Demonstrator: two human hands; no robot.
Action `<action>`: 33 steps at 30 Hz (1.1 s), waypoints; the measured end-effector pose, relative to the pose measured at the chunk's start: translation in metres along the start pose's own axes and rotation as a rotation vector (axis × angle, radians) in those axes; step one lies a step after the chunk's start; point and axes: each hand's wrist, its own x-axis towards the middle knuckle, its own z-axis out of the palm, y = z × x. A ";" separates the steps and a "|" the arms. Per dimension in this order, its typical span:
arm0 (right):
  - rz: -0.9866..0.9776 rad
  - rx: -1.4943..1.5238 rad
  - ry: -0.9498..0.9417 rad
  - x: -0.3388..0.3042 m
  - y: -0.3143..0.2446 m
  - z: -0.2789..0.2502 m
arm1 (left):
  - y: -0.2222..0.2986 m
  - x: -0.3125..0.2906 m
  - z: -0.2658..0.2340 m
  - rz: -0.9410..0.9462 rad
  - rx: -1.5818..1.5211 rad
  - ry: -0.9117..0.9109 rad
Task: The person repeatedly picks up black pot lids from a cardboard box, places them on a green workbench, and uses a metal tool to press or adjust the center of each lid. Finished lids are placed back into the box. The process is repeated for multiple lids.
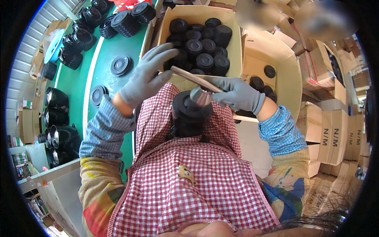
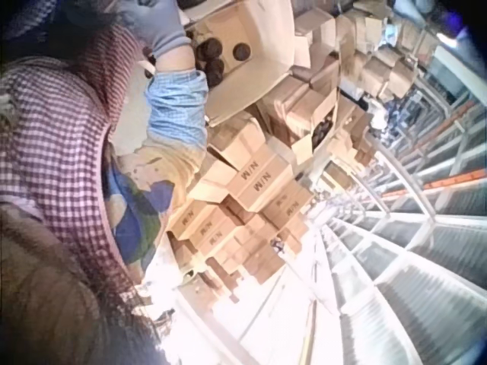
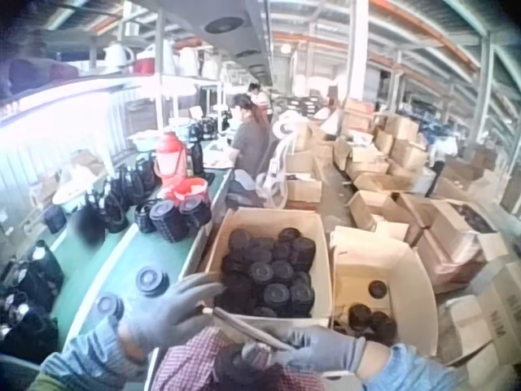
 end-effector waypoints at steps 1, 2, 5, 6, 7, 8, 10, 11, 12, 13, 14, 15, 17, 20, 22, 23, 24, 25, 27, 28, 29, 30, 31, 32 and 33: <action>-0.030 -0.019 -0.037 0.005 0.004 0.001 | 0.000 0.011 0.000 0.092 0.056 -0.080; -0.014 -0.015 -0.063 0.010 0.006 0.001 | -0.009 0.012 0.006 0.062 -0.044 -0.164; 0.046 -0.005 -0.137 0.023 0.012 -0.009 | -0.030 -0.001 0.033 -0.141 -0.203 -0.332; 0.064 0.003 -0.162 0.026 0.017 -0.013 | -0.029 -0.001 0.033 -0.166 -0.173 -0.382; 0.082 0.011 -0.189 0.030 0.021 -0.018 | -0.025 -0.003 0.033 -0.192 -0.143 -0.431; 0.111 0.043 -0.225 0.034 0.025 -0.023 | -0.018 -0.005 0.032 -0.185 -0.105 -0.409; -0.031 -0.065 -0.216 0.048 0.049 -0.032 | 0.000 -0.003 0.022 -0.241 -0.066 -0.489; -0.102 -0.119 -0.209 0.055 0.056 -0.036 | 0.005 -0.004 0.020 -0.266 -0.047 -0.529; -0.069 -0.321 -0.246 0.062 0.045 -0.038 | 0.007 -0.012 0.021 -0.284 -0.078 -0.497; -0.094 -0.419 -0.260 0.065 0.037 -0.037 | 0.012 -0.014 0.019 -0.310 -0.034 -0.539; -0.120 -0.517 -0.273 0.068 0.030 -0.036 | 0.020 -0.012 0.014 -0.335 0.009 -0.580; -0.146 -0.616 -0.283 0.071 0.028 -0.036 | 0.028 -0.009 0.010 -0.357 0.051 -0.622; -0.209 -0.674 -0.267 0.079 0.036 -0.037 | 0.032 -0.007 0.007 -0.386 0.037 -0.649; -0.306 -0.721 -0.253 0.088 0.041 -0.037 | 0.033 -0.008 0.007 -0.429 0.058 -0.675; -0.360 -0.783 -0.287 0.093 0.038 -0.038 | 0.046 -0.001 0.005 -0.496 0.028 -0.771; -0.383 -0.813 -0.300 0.095 0.038 -0.040 | 0.052 0.002 0.005 -0.526 0.011 -0.821; -0.428 -0.818 -0.316 0.097 0.039 -0.042 | 0.057 0.001 0.006 -0.547 -0.020 -0.812; -0.473 -0.822 -0.331 0.098 0.041 -0.044 | 0.060 0.003 0.006 -0.575 -0.053 -0.848; -0.508 -0.834 -0.356 0.100 0.043 -0.046 | 0.063 0.010 0.004 -0.626 -0.119 -0.914; -0.498 -0.843 -0.368 0.100 0.043 -0.046 | 0.064 0.013 0.003 -0.650 -0.115 -0.949; -0.488 -0.852 -0.378 0.098 0.043 -0.045 | 0.062 0.014 0.003 -0.639 -0.105 -0.944; -0.440 -0.847 -0.375 0.096 0.044 -0.044 | 0.058 0.013 0.004 -0.635 -0.094 -0.938; -0.421 -0.857 -0.358 0.092 0.042 -0.043 | 0.054 0.012 0.005 -0.629 -0.082 -0.932; -0.402 -0.867 -0.340 0.088 0.040 -0.042 | 0.042 0.009 0.007 -0.582 -0.095 -0.885; -0.380 -0.877 -0.317 0.085 0.037 -0.043 | 0.034 0.012 0.008 -0.530 -0.109 -0.839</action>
